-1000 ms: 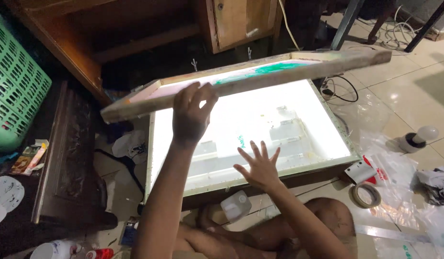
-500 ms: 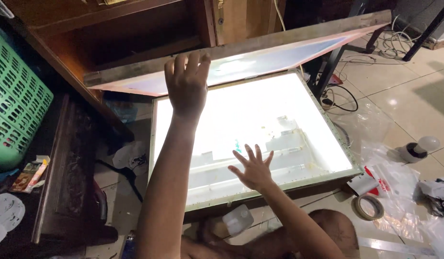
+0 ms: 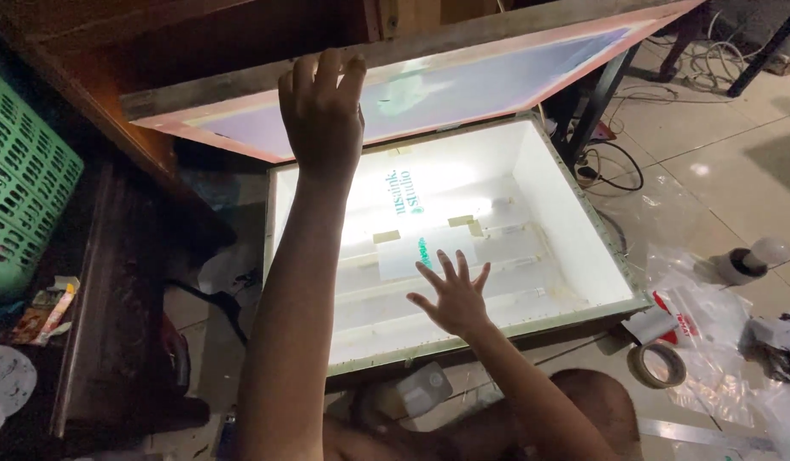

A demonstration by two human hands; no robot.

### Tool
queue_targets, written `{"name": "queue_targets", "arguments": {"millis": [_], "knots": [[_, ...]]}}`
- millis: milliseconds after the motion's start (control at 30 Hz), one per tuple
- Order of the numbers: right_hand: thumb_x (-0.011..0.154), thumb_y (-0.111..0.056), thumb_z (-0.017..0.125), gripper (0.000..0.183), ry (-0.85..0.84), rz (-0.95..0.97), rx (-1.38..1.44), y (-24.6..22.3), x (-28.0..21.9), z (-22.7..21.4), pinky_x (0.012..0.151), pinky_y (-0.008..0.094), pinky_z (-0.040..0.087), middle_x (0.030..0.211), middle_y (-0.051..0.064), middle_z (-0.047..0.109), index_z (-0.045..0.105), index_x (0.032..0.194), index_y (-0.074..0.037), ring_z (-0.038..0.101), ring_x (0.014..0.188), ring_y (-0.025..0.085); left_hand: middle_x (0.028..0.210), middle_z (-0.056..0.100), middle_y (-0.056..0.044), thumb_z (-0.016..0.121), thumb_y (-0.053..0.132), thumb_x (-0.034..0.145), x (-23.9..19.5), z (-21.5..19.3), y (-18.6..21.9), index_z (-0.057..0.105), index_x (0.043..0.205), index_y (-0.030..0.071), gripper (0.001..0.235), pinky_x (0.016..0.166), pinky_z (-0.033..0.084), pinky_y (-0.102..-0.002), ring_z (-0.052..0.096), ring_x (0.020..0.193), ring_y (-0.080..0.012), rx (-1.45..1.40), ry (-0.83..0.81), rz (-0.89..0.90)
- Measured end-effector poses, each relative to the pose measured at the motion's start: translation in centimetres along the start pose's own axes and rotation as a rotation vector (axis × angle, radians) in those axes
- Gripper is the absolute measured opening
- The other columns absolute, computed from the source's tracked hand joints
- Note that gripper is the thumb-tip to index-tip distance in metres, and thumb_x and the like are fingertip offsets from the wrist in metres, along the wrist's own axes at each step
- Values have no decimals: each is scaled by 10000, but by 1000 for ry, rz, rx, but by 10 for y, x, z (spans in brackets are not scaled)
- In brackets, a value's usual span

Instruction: Preparing a screen for printing by applying and spreading green emulsion on a light box.

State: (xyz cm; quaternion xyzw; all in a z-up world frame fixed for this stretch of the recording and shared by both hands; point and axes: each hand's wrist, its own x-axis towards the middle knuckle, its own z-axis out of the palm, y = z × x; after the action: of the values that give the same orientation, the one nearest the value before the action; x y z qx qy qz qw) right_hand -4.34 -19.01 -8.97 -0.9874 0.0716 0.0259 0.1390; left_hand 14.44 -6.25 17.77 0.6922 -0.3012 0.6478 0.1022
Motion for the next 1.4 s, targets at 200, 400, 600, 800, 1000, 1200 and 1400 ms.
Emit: {"name": "queue_targets", "arguments": {"millis": [200, 400, 600, 800, 1000, 1200, 1400], "knots": [[887, -803, 312, 773, 18, 1, -6, 0, 0, 1, 1120, 823, -22, 1703, 71, 137, 325, 1558, -419, 35, 1563, 387, 997, 687, -14, 774, -212, 684, -2, -1, -1, 765, 980, 130, 452, 727, 495, -355, 600, 912, -228, -1, -30, 7], [881, -806, 341, 766, 73, -20, 8, 4, 0, 8, 1119, 825, -11, 1683, 78, 203, 384, 1528, -399, 82, 1554, 395, 984, 674, 1, 782, -197, 706, -2, -3, 0, 756, 986, 136, 436, 703, 492, -348, 589, 894, -221, 0, -47, -4], [878, -806, 347, 773, 62, -17, 14, 5, -1, 8, 1118, 828, -21, 1681, 77, 208, 393, 1522, -382, 74, 1555, 402, 963, 672, -7, 765, -169, 756, 0, -2, 0, 759, 999, 132, 387, 707, 488, -348, 588, 867, -223, 2, -24, 5], [876, -807, 327, 789, 31, -5, 30, 3, -2, 3, 1125, 817, -43, 1691, 78, 178, 377, 1532, -372, 40, 1562, 396, 945, 645, 3, 755, -179, 730, 0, -3, 1, 753, 972, 136, 397, 690, 471, -352, 577, 859, -224, -10, -16, 6], [872, -815, 326, 790, 48, -4, 15, 5, -1, 7, 1126, 821, -31, 1686, 76, 188, 380, 1524, -373, 68, 1557, 393, 935, 640, 0, 740, -198, 707, 1, -5, 1, 753, 957, 130, 413, 667, 467, -348, 572, 853, -226, -10, -30, 5], [868, -822, 342, 790, 93, -16, 9, 8, -1, 12, 1119, 828, 4, 1676, 78, 218, 400, 1512, -368, 108, 1551, 390, 963, 651, -3, 748, -193, 693, -1, -4, 1, 743, 977, 137, 435, 668, 465, -343, 584, 879, -224, 6, -46, 4], [860, -828, 349, 803, 82, -10, 15, 6, -2, 10, 1122, 825, -7, 1679, 73, 213, 395, 1514, -364, 99, 1555, 387, 927, 651, -7, 766, -194, 716, 1, -8, 3, 764, 951, 126, 397, 636, 457, -342, 582, 843, -229, -13, -38, -2]]}}
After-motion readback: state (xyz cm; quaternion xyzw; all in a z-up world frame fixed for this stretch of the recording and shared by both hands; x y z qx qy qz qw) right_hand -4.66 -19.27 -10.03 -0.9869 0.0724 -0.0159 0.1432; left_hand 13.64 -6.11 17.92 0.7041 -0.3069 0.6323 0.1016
